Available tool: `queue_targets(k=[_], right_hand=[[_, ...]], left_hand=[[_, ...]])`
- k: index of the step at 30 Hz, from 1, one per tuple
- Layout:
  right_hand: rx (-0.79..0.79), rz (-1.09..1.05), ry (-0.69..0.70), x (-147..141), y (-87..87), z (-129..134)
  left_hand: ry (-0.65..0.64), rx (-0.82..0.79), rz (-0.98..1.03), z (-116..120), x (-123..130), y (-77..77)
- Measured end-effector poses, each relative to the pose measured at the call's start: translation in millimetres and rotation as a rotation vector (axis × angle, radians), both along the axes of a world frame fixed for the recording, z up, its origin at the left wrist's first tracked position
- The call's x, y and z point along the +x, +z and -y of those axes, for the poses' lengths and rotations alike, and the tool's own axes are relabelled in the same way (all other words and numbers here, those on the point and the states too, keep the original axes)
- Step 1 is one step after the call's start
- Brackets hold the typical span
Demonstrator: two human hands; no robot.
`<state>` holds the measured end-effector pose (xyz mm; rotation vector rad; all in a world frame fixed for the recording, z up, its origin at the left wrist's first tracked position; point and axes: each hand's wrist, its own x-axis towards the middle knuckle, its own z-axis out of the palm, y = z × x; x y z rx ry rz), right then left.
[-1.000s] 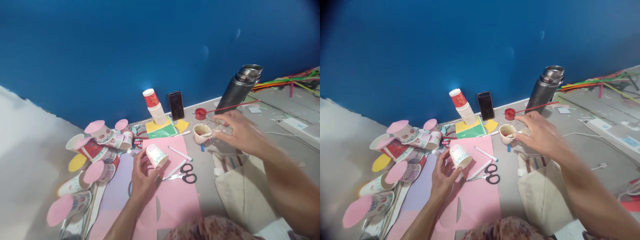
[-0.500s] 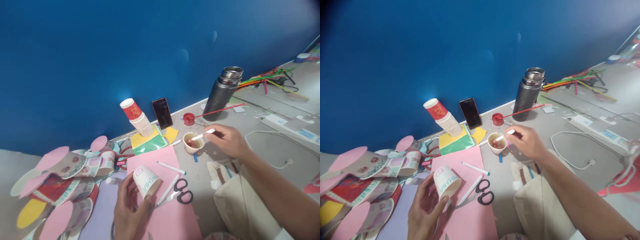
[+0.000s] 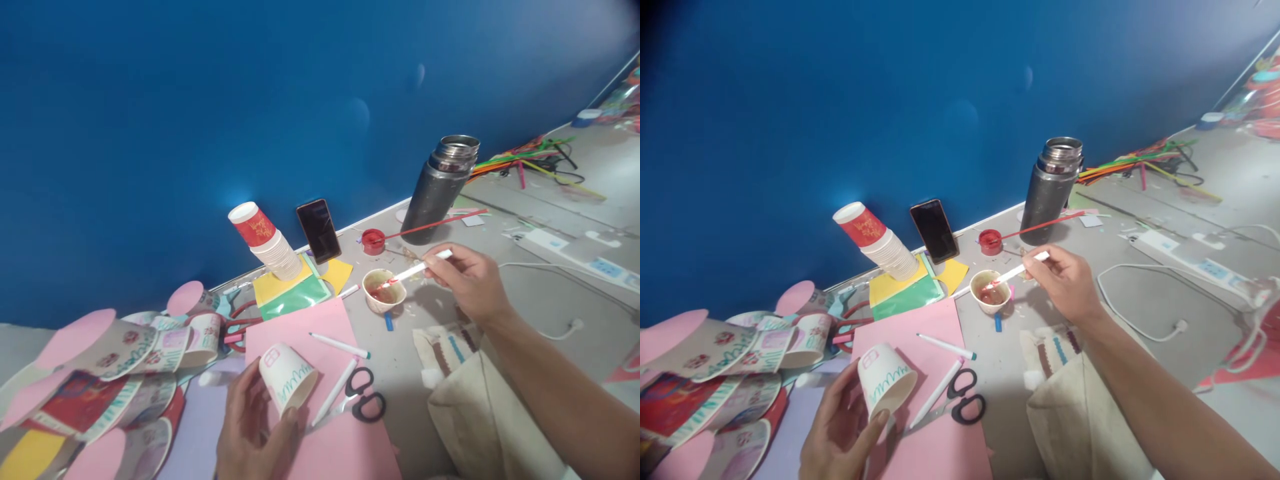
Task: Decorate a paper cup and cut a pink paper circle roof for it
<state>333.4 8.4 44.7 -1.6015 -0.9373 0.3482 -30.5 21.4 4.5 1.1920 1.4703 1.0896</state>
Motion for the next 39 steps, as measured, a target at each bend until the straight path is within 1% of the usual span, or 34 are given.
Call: queue_targets(k=[4,8,10,12,16,18,19,21,22,24,26,29,32,34,39], right_hand=[[-0.02,0.052,0.021,-2,-0.6,0],[-0.048,0.197,0.075,-9,-4.8,-1],[-0.043,0.275,0.103,-12,-5.8,-1],[-0.03,0.309,0.113,-14,-6.1,0],[-0.039,0.273,0.026,-10,-8.1,5],[-0.067,0.269,-0.022,-8,-10.4,9],[-0.075,0.28,-0.036,-8,-11.7,9],[-0.071,0.339,-0.051,-9,-14.4,9],[-0.061,0.38,-0.051,-9,-15.7,8],[-0.044,0.461,-0.024,-12,-18.2,4],[-0.042,0.514,0.026,-14,-20.5,1],[-0.051,0.548,0.092,-15,-23.7,-2],[-0.075,0.556,0.109,-14,-25.2,-2],[-0.091,0.544,0.079,-14,-24.7,-1],[-0.09,0.426,-0.095,-14,-21.3,3]], left_hand=[[-0.01,0.013,-0.048,0,0,-1.0],[-0.011,0.018,-0.029,-2,-5,-7.8],[-0.008,0.015,-0.019,-2,-5,-10.5],[-0.01,0.012,-0.017,-2,-6,-11.5],[-0.036,0.005,-0.043,-2,-7,-7.2],[-0.088,0.014,-0.09,-3,-9,-3.4],[-0.131,0.023,-0.106,-4,-10,-1.7],[-0.141,0.08,-0.124,-5,-12,0.3],[-0.176,0.089,-0.138,-6,-13,0.6],[-0.205,0.114,-0.153,-6,-15,0.2],[-0.197,0.127,-0.143,-5,-15,-1.0],[-0.182,0.124,-0.091,-3,-14,-3.2],[-0.192,0.115,-0.054,-3,-13,-4.4],[-0.19,0.118,-0.05,-3,-14,-4.5],[-0.187,0.123,-0.078,-4,-14,-3.1]])
